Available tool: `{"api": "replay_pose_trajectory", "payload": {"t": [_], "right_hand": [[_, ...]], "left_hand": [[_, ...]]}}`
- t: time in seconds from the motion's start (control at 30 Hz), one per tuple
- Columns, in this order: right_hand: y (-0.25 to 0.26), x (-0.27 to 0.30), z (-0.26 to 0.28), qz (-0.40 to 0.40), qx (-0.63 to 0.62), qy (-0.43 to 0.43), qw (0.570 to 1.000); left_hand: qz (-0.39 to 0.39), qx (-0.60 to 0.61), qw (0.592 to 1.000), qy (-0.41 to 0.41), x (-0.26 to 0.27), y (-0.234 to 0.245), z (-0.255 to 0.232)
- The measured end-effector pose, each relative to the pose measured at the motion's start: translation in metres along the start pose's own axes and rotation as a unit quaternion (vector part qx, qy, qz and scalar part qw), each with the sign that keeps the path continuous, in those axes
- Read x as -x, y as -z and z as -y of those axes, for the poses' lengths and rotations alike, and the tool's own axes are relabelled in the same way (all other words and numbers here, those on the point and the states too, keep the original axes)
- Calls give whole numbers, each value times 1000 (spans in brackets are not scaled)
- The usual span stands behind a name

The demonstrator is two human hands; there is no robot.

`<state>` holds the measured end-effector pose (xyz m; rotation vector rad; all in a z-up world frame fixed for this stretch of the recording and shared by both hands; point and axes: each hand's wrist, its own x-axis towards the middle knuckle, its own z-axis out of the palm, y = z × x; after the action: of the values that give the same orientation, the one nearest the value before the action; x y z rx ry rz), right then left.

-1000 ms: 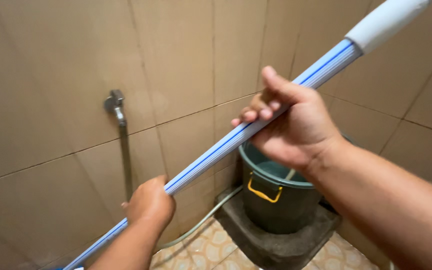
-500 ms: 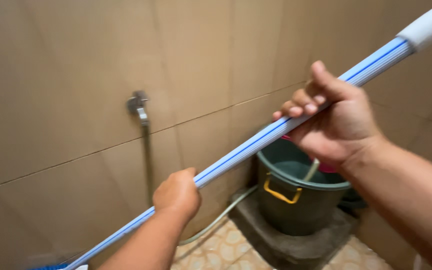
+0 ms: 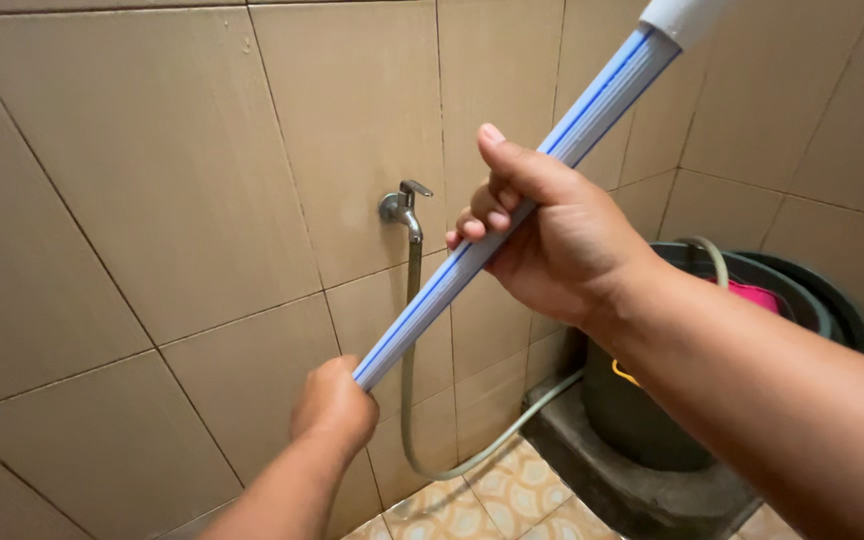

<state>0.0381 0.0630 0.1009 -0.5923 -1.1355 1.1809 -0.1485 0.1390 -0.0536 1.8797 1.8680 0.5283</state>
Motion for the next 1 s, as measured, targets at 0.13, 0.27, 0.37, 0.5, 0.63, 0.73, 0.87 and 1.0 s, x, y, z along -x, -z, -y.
{"api": "replay_pose_trajectory", "payload": {"t": [0.13, 0.27, 0.37, 0.5, 0.63, 0.73, 0.87, 1.0], "right_hand": [[-4, 14, 13, -60, 22, 39, 997], [4, 20, 62, -106, 64, 116, 986], [13, 27, 87, -142, 60, 166, 974], [22, 32, 81, -171, 81, 161, 969], [29, 43, 41, -226, 61, 105, 967], [34, 63, 18, -242, 30, 57, 968], [52, 75, 30, -265, 25, 32, 963], [80, 72, 81, -292, 63, 88, 950]], "left_hand": [[38, 20, 999, -15, 13, 10, -12], [19, 44, 991, -123, 26, 27, -49], [12, 65, 980, -187, 33, 32, -69], [27, 77, 967, -240, 34, 26, -72], [51, 35, 960, -273, 29, 13, -60], [112, 5, 968, -226, 32, 3, -54], [129, -12, 963, -236, 39, -5, -71], [97, 6, 948, -303, 43, -7, -126]]}}
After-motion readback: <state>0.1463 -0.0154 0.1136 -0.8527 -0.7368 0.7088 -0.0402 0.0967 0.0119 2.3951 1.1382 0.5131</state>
